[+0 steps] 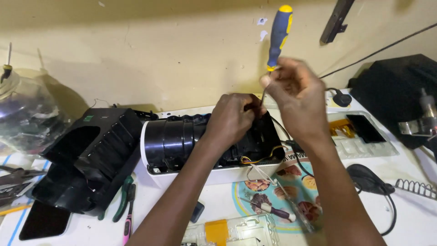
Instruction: Disassembling the internal components of an electronic device, including removing a speaker and a display screen using a screwdriver.
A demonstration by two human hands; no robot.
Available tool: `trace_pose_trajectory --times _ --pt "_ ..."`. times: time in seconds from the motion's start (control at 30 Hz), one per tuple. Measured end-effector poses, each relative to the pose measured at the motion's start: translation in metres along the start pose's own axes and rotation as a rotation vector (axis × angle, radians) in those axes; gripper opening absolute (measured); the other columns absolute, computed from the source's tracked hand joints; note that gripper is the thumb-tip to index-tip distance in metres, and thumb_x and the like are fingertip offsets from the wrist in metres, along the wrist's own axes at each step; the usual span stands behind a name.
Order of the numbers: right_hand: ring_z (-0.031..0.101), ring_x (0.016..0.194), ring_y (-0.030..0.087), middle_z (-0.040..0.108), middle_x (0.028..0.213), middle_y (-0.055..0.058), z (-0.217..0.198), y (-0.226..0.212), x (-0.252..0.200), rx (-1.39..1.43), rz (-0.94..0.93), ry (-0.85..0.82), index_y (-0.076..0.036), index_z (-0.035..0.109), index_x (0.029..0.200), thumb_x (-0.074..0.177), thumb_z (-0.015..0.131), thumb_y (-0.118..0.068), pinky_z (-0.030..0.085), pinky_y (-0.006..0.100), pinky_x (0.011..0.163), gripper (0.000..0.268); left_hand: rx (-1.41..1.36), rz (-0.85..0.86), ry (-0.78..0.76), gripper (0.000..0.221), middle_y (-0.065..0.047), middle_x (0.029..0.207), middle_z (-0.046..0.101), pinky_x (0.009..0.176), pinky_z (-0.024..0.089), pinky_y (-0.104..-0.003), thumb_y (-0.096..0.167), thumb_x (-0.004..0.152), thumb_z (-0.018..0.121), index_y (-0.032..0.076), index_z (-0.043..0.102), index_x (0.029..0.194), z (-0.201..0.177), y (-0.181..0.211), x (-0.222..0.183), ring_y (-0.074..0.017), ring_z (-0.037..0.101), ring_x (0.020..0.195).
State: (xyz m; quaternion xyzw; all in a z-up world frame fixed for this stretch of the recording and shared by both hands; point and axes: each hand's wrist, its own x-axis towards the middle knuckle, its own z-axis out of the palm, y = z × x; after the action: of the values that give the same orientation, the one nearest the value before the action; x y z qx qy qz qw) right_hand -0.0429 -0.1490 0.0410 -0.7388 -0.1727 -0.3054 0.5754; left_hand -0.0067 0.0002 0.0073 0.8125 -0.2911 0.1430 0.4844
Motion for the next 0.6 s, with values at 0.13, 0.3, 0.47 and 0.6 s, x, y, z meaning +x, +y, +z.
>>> trace_pose_trajectory --times 0.13,0.3,0.47,0.6 --pt "0.072 0.091 0.018 0.064 0.09 0.005 0.013 -0.03 0.025 -0.043 0.001 0.015 -0.001 0.046 0.138 0.1 0.058 -0.049 0.069 0.034 0.077 0.063 0.093 -0.086 -0.023 0.018 -0.008 0.081 0.08 0.069 0.049 -0.036 0.027 0.086 0.069 0.011 0.076 0.079 0.002 0.002 -0.002 -0.0254 0.072 0.076" --pt "0.049 0.065 0.009 0.05 0.084 0.002 0.035 -0.03 0.054 0.124 -0.214 0.074 -0.014 0.048 0.118 0.112 0.04 -0.039 0.036 0.023 0.054 0.027 0.199 -0.091 -0.049 0.014 -0.01 0.084 0.079 0.064 0.047 -0.043 0.028 0.086 0.071 0.016 0.078 0.084 0.003 0.0 0.0 -0.0371 0.071 0.08" --pt "0.031 0.06 0.007 0.038 0.078 0.002 0.041 -0.023 0.062 0.459 -0.203 -0.003 -0.01 0.055 0.106 0.108 0.05 -0.036 0.028 0.022 0.045 0.026 0.179 -0.171 -0.074 0.015 -0.008 0.083 0.079 0.065 0.047 -0.042 0.029 0.085 0.071 0.015 0.078 0.085 -0.001 0.008 -0.003 -0.0335 0.07 0.077" --pt "0.023 0.052 0.007 0.034 0.067 0.001 0.031 -0.028 0.064 0.787 0.013 -0.236 -0.013 0.053 0.109 0.104 0.057 -0.037 0.019 0.019 0.044 0.024 0.167 -0.122 -0.051 0.019 -0.008 0.08 0.076 0.064 0.042 -0.044 0.031 0.086 0.068 0.013 0.074 0.083 -0.001 0.007 -0.003 -0.0321 0.066 0.075"
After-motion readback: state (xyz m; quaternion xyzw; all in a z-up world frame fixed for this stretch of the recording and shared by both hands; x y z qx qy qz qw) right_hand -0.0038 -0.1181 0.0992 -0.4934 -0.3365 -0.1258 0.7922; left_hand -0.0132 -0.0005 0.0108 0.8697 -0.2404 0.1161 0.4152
